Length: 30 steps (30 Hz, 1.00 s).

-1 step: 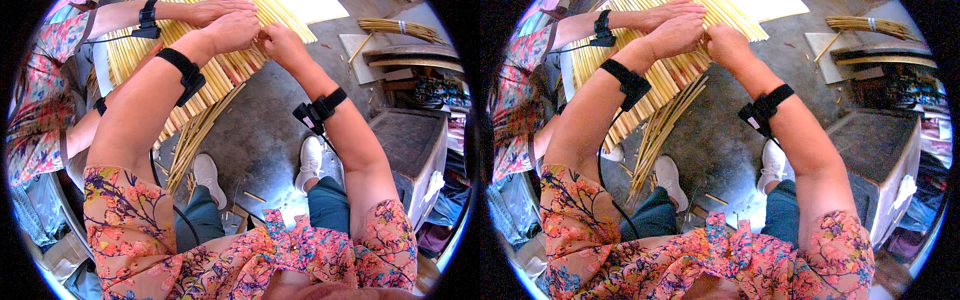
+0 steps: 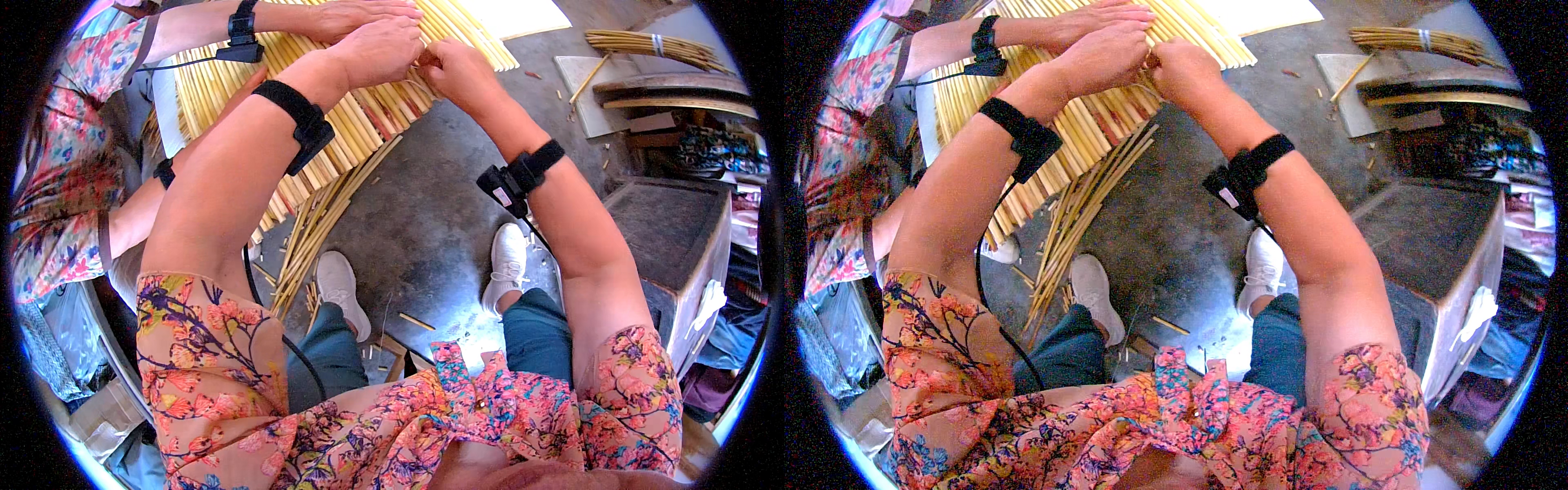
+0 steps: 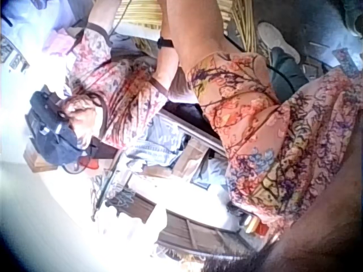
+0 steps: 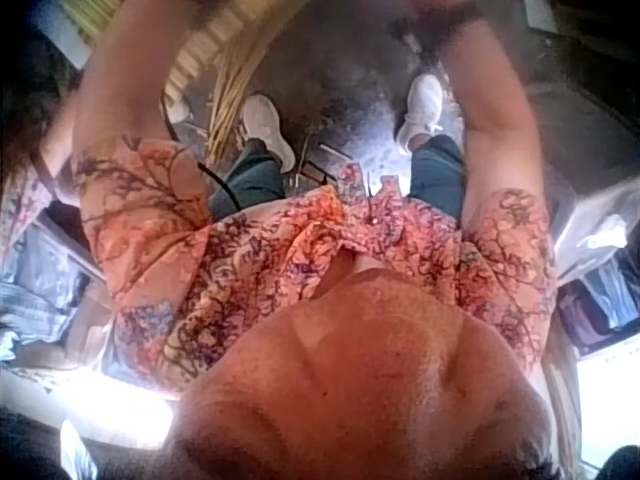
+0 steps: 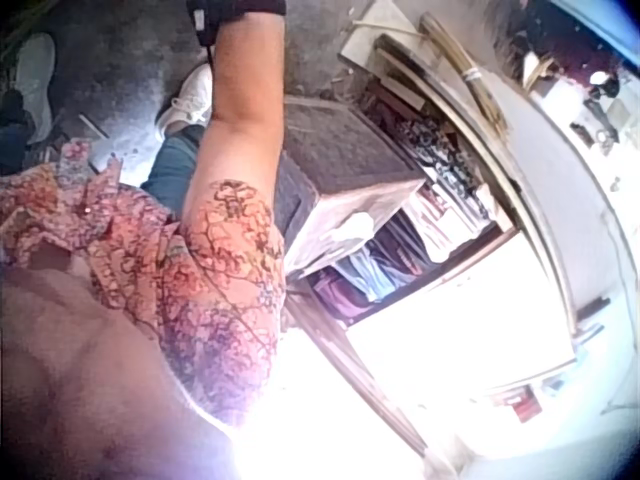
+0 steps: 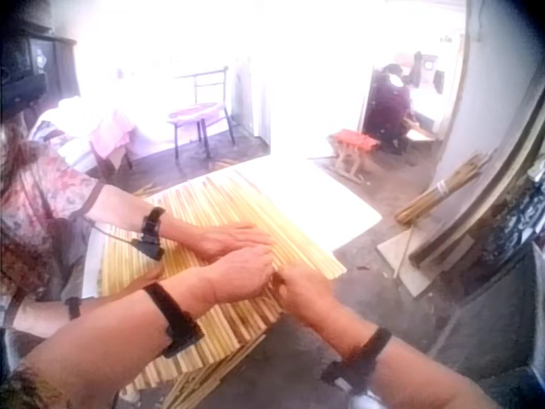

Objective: The person weaves thin bamboo strips into a mat using a thin wire or string. They align the strips, thread the wire through the weave, and use shears to cut the wire. The person works alongside another individual who is also weaving.

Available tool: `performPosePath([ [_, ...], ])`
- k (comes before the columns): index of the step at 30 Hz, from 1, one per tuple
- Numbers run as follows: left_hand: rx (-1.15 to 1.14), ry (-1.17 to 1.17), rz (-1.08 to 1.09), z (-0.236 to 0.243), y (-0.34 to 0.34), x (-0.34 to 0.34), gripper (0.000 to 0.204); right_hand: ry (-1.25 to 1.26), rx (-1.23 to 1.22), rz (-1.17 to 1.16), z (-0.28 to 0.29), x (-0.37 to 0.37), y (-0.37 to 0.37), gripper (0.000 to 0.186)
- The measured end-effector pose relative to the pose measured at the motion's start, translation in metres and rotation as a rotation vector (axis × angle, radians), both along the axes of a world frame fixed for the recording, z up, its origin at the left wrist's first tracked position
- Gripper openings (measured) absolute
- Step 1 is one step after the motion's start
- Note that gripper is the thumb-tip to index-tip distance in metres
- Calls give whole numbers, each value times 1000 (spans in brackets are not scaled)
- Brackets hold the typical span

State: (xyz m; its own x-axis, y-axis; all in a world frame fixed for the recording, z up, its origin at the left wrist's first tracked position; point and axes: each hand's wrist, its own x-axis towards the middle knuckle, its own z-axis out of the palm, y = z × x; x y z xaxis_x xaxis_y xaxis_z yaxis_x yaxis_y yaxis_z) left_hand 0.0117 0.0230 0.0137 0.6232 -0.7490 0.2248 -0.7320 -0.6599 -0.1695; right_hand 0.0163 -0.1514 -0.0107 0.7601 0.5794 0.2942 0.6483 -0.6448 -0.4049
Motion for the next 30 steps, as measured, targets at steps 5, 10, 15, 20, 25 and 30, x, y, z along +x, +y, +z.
performPosePath([
  [5, -82, -7, 27, -6, 16, 0, 13, 83, -246, 48, 12, 7, 17, 15],
  [10, -78, 218, -283, -2, 67, 43, 38, -100, -220, 108, 23, 17, 36, 13],
  [15, -271, 496, -203, 12, 90, 44, 34, 252, 305, -27, 35, 13, 38, 13],
  [20, -1206, 664, 622, -11, 41, -56, 21, 177, 553, 115, 23, -29, 49, 8],
  [25, -1171, 995, 747, 6, -14, -90, 20, 179, 577, 99, 20, -78, 15, 8],
  [30, -497, 51, 292, -17, -22, -66, 14, 602, 874, 72, 18, -82, -8, 8],
])
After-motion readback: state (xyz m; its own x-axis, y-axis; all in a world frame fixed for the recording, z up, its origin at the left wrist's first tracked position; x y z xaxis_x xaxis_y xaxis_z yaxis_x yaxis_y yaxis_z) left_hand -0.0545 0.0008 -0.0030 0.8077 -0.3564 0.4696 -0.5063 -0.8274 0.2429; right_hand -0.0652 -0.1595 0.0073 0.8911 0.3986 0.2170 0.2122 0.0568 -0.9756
